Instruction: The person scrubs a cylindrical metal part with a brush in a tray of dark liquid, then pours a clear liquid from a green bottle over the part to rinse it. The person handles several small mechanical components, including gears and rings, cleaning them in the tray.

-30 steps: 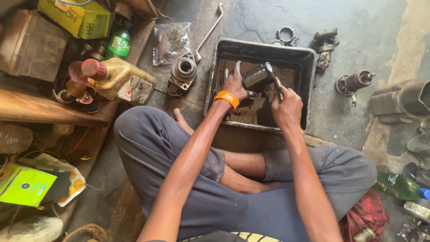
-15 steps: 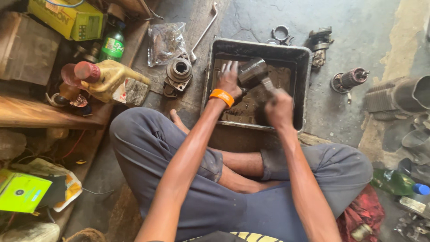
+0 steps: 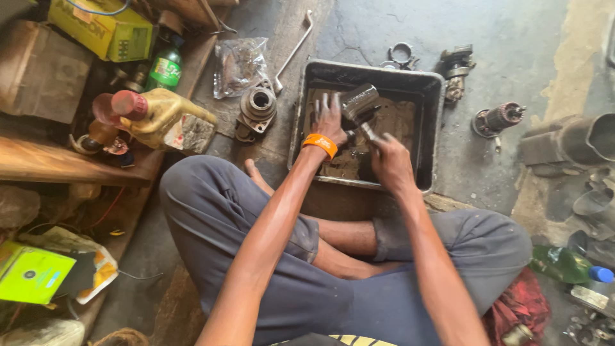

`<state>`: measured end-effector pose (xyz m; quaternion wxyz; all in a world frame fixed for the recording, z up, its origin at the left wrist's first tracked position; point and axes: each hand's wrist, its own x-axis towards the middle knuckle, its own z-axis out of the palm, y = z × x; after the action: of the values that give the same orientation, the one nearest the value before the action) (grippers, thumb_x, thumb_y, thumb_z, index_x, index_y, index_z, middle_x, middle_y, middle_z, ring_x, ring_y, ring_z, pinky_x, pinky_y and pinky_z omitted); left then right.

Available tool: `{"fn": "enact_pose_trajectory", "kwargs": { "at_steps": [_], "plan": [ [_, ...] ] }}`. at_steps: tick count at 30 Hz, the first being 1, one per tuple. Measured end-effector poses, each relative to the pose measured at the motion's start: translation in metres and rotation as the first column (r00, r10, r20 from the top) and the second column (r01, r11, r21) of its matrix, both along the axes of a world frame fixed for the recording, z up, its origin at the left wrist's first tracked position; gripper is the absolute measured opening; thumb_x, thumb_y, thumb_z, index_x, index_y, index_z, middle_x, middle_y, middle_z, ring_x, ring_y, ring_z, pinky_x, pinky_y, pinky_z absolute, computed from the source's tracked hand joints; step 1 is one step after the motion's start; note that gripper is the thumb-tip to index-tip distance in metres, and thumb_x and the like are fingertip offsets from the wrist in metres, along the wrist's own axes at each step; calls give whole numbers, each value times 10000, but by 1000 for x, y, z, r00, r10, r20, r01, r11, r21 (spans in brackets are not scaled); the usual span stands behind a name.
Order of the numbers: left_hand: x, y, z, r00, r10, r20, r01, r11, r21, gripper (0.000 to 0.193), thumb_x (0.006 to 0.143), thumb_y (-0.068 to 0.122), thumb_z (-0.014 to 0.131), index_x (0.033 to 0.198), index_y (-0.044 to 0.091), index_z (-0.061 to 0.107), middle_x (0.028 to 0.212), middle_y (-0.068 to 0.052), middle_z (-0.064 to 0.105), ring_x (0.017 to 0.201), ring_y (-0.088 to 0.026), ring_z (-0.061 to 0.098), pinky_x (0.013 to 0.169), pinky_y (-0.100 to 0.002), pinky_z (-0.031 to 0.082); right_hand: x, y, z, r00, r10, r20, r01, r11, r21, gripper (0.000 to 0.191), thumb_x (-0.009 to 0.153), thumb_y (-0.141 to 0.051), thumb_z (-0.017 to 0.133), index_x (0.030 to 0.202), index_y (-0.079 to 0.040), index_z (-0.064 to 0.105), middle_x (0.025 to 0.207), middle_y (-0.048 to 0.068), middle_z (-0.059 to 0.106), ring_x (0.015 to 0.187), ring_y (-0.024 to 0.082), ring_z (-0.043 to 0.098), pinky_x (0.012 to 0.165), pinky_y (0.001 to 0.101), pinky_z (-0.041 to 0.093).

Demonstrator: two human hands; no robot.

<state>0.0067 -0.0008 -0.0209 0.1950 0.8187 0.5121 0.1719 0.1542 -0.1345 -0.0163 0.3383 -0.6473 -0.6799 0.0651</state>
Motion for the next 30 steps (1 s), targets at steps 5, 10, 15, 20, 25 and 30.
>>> {"fn": "enact_pose_trajectory", "kwargs": {
  "at_steps": [5, 10, 15, 20, 25, 30],
  "plan": [
    [-3, 5, 3, 983, -45, 180, 59, 996, -74, 998, 666, 158, 899, 1468, -63, 348, 1455, -319, 460, 1430, -437, 399, 1284, -496, 188, 1, 2, -2, 992, -106, -74, 97, 989, -112, 129, 958, -70, 658, 1057, -8, 714, 898, 223, 645, 791, 432, 655, 686, 517, 515],
    [-3, -3, 7, 984, -35, 174, 55, 992, -111, 1002, 633, 186, 916, 1452, -47, 388, 1458, -301, 475, 1426, -455, 394, 1258, -492, 220, -5, 3, -4, 982, -181, -51, 179, 983, -37, 121, 942, -34, 648, 1044, -1, 705, 884, 222, 642, 817, 434, 657, 705, 521, 513],
    [3, -7, 1, 976, -33, 217, 48, 997, -64, 1119, 544, 274, 970, 1425, -47, 359, 1383, -315, 499, 1362, -486, 411, 1218, -497, 240, -2, 1, -1, 952, -301, -59, 289, 945, -151, 104, 947, -13, 646, 1019, -4, 720, 861, 214, 655, 759, 405, 672, 661, 509, 517],
    [-1, 2, 1, 960, -10, 280, 35, 996, -83, 1005, 524, 390, 972, 1337, 19, 514, 1275, -219, 634, 1277, -380, 572, 1237, -495, 311, 8, -3, -3, 989, -109, -96, 107, 994, -29, 180, 877, 40, 613, 1010, 5, 728, 892, 224, 674, 795, 396, 679, 691, 482, 544],
    [-5, 6, 9, 949, -26, 313, 54, 995, -82, 938, 512, 475, 982, 1262, 55, 607, 1221, -181, 684, 1208, -352, 627, 1220, -506, 311, 3, 2, -1, 996, 19, -93, -26, 997, -74, 146, 902, 25, 617, 990, -7, 729, 884, 207, 685, 762, 365, 677, 674, 463, 540],
    [-4, 3, 5, 942, 32, 334, 45, 975, -220, 912, 618, 434, 947, 1359, 63, 567, 1318, -197, 666, 1285, -361, 602, 1269, -491, 297, -3, 1, 5, 995, -80, -51, 66, 971, -232, 84, 974, -37, 651, 992, 15, 714, 831, 199, 672, 712, 352, 669, 657, 476, 503]
  ]
}}
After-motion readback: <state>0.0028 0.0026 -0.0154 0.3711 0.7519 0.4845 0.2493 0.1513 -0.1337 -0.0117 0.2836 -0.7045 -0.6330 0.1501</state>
